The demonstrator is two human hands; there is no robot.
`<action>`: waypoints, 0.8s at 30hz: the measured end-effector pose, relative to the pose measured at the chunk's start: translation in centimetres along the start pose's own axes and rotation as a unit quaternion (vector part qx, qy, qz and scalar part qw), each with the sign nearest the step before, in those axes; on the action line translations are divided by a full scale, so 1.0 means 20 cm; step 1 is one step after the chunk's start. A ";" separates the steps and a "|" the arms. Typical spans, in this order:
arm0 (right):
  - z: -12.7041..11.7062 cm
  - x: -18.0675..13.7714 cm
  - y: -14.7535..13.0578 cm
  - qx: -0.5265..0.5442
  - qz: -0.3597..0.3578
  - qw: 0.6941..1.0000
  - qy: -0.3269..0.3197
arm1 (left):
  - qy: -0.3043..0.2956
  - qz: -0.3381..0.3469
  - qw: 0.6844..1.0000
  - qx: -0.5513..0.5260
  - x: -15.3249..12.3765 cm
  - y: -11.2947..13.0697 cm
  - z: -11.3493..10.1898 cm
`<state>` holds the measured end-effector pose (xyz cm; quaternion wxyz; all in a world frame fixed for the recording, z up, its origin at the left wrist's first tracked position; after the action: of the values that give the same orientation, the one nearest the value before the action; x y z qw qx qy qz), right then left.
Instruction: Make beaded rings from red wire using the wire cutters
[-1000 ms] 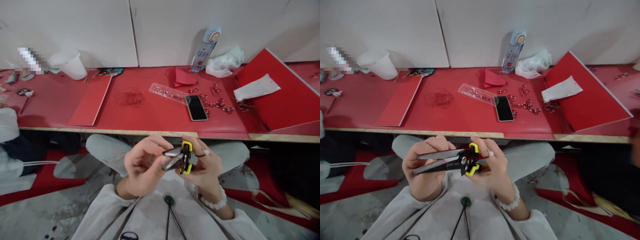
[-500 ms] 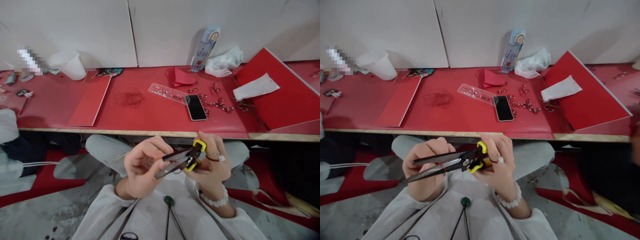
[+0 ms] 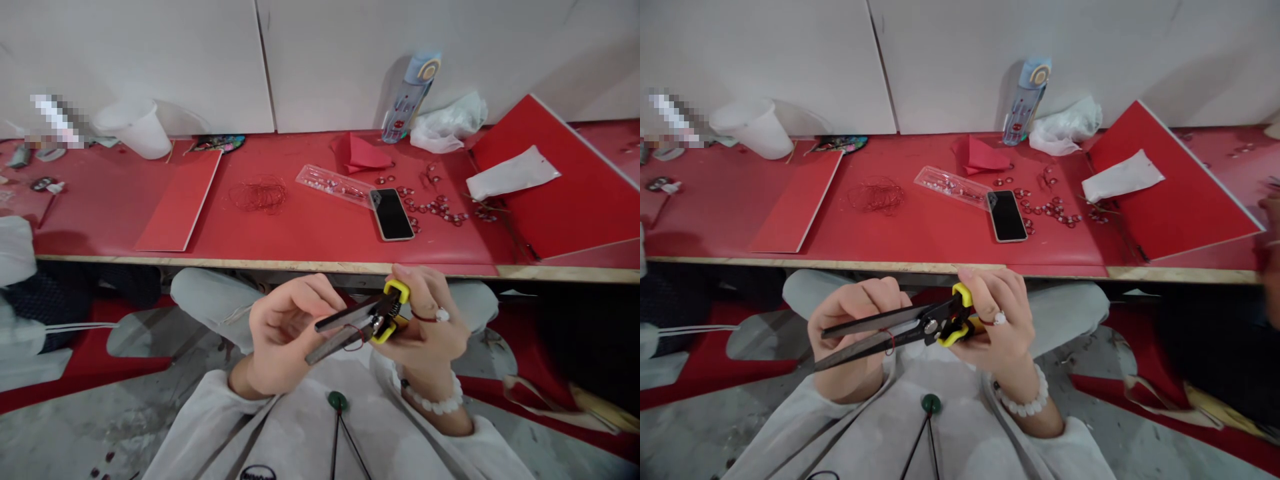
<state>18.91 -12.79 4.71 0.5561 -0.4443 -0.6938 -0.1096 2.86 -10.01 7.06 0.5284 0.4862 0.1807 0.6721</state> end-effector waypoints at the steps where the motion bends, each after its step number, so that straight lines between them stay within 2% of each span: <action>1: 0.00 0.00 0.00 0.001 -0.001 1.000 -0.001 | -0.002 -0.002 1.000 0.001 0.00 0.00 0.00; 9: 0.01 -0.01 -0.01 0.017 0.014 1.000 -0.009 | 0.000 -0.004 1.000 0.005 0.00 -0.01 0.00; 14: 0.02 -0.03 -0.01 0.059 0.028 0.998 -0.005 | 0.023 0.005 0.999 0.038 -0.02 0.00 -0.01; 20: 0.01 -0.04 -0.04 0.086 0.096 0.989 -0.074 | 0.022 0.040 0.997 0.069 -0.02 0.01 -0.02; 24: 0.00 -0.04 -0.05 0.103 0.109 0.984 -0.096 | 0.016 0.047 0.996 0.076 -0.02 0.01 -0.02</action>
<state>18.14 -13.88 4.38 0.5382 -0.4664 -0.6989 0.0668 2.48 -10.36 6.83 0.4545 0.5220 0.2171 0.6883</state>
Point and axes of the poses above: each hand's wrist, its own x-axis towards the middle knuckle, its own z-axis out of the palm, y = z × x, the point moved 4 cm from there along x, towards the middle knuckle, and after that the axes turned 6 degrees about y, right-handed, at the moved point
